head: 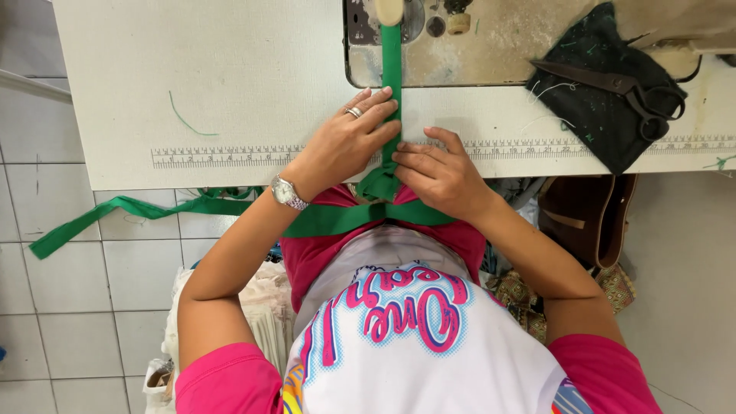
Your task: Aligning, folding, and feeding green fabric strips into an industrial sewing machine to create finished straps or piping.
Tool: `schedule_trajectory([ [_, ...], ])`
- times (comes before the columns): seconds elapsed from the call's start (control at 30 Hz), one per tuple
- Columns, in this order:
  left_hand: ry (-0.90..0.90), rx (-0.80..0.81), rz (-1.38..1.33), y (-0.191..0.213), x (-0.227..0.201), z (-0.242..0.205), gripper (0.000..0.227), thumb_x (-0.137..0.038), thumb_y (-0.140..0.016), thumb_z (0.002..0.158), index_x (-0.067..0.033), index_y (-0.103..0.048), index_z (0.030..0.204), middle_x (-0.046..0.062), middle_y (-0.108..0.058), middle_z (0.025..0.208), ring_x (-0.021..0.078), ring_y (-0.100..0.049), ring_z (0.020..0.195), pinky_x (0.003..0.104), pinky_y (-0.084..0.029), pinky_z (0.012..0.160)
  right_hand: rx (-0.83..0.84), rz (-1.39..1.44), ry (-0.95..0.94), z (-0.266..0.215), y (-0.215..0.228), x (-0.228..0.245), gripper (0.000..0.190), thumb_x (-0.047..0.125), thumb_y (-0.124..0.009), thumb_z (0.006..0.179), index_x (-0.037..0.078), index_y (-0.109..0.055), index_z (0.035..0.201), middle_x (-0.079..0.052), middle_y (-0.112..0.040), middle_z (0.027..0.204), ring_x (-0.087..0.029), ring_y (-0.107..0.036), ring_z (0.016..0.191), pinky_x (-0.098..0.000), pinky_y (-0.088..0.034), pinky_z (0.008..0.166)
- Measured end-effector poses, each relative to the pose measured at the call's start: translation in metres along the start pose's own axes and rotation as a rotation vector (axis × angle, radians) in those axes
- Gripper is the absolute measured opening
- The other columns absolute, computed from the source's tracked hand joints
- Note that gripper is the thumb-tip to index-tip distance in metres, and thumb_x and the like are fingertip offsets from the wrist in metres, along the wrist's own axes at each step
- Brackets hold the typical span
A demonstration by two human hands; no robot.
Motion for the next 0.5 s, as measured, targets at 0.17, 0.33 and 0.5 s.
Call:
schedule_trajectory([
  [0.17,-0.020,-0.013,0.043,0.000,0.007,0.012,0.027,-0.008,-0.048,0.104,-0.0085,-0.065,0.126,0.013,-0.065,0.128,0.0312,-0.062,0.129,0.044,-0.046,0.111,0.013,0.000,0.024,0.007,-0.010,-0.022,0.023,0.015,-0.057,0.108,0.014,-0.076,0.095,-0.001,-0.076,0.109,-0.018,-0.073,0.105,-0.0483,-0.046,0.110],
  [0.33,-0.044,-0.067,0.173,-0.007,0.018,0.023,0.028,-0.009,-0.046,0.104,-0.0066,-0.066,0.123,0.012,-0.067,0.120,0.0295,-0.066,0.121,0.039,-0.052,0.101,0.022,-0.005,0.030,0.015,-0.021,-0.047,0.023,0.016,-0.060,0.107,0.015,-0.078,0.094,0.000,-0.076,0.104,-0.017,-0.074,0.101,-0.0481,-0.043,0.111],
  [0.5,-0.018,0.115,0.106,0.007,0.028,0.051,0.024,-0.002,-0.052,0.104,0.0064,-0.064,0.123,0.019,-0.065,0.120,0.0371,-0.064,0.118,0.043,-0.054,0.106,0.135,0.077,0.071,0.041,-0.018,-0.063,0.017,0.002,-0.065,0.105,0.007,-0.077,0.095,-0.008,-0.078,0.108,-0.025,-0.076,0.098,-0.0479,-0.037,0.109],
])
Point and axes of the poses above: each hand's wrist, its own z-axis towards the middle knuckle, its own y-axis out of the back of the hand, x = y × z, the point moved 8 cm from there along z, towards the middle knuckle
